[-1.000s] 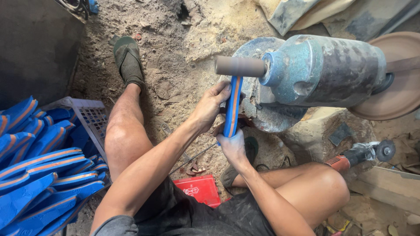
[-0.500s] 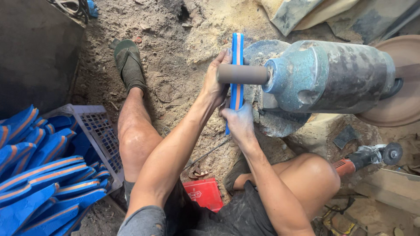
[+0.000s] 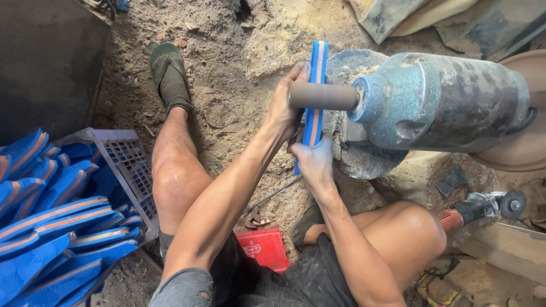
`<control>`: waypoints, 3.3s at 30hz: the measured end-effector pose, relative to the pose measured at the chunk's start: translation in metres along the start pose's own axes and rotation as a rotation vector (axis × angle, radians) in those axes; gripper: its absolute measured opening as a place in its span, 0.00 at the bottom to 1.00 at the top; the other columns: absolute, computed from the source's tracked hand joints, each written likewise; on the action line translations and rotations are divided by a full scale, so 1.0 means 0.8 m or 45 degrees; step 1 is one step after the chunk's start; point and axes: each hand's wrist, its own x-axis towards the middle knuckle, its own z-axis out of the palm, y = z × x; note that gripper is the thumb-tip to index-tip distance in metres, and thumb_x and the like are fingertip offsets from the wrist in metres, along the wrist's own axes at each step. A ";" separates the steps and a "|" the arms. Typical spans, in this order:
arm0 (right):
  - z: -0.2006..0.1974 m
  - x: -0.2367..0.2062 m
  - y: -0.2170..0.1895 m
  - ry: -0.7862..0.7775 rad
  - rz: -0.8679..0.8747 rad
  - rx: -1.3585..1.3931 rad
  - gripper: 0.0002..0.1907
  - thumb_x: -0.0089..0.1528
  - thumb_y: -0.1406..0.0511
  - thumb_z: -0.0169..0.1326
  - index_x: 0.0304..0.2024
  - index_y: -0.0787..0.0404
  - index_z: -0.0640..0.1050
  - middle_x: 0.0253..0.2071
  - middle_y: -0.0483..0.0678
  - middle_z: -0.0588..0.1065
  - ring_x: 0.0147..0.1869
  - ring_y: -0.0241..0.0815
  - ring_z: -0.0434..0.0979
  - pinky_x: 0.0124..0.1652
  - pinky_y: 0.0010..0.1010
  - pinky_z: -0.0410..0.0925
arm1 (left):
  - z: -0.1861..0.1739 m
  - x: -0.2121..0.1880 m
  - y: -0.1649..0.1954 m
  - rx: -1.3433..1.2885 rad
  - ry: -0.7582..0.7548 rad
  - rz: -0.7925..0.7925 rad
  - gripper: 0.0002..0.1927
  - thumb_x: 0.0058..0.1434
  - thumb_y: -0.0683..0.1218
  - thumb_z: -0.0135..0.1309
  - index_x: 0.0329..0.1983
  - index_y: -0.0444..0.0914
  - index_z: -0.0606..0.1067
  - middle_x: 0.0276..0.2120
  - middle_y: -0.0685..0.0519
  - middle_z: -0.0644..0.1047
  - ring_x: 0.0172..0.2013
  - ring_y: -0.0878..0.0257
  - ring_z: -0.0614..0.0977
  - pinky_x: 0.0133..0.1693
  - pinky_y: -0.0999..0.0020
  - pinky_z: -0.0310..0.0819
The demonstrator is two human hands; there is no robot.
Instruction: The person sits on the ground and uses a bench grinder to smooth the edges of blue flip-flop soles. They pick up soles from a nearby crate, press them against the rotating grinding wheel, and move them along the wheel to shape the edges.
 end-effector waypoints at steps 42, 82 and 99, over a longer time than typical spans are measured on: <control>-0.004 -0.075 0.105 -0.093 -0.074 -0.098 0.02 0.54 0.71 0.55 0.29 0.63 0.78 0.23 0.46 0.75 0.28 0.34 0.74 0.30 0.31 0.67 | -0.002 -0.121 -0.010 0.138 0.037 -0.305 0.20 0.70 0.52 0.49 0.60 0.38 0.72 0.47 0.48 0.83 0.39 0.64 0.82 0.42 0.69 0.82; 0.011 0.038 -0.030 -0.301 -0.145 0.450 0.04 0.56 0.74 0.48 0.28 0.63 0.67 0.17 0.43 0.65 0.14 0.33 0.61 0.15 0.28 0.56 | 0.001 0.045 0.025 -0.265 -0.004 0.012 0.19 0.73 0.50 0.45 0.60 0.33 0.71 0.54 0.45 0.79 0.37 0.64 0.82 0.33 0.66 0.84; 0.006 -0.079 0.052 -0.119 -0.153 0.054 0.04 0.54 0.68 0.52 0.29 0.63 0.71 0.17 0.43 0.68 0.19 0.35 0.68 0.20 0.30 0.63 | -0.007 -0.094 -0.005 -0.171 0.033 -0.180 0.14 0.73 0.49 0.48 0.57 0.39 0.76 0.52 0.47 0.79 0.40 0.60 0.81 0.41 0.60 0.83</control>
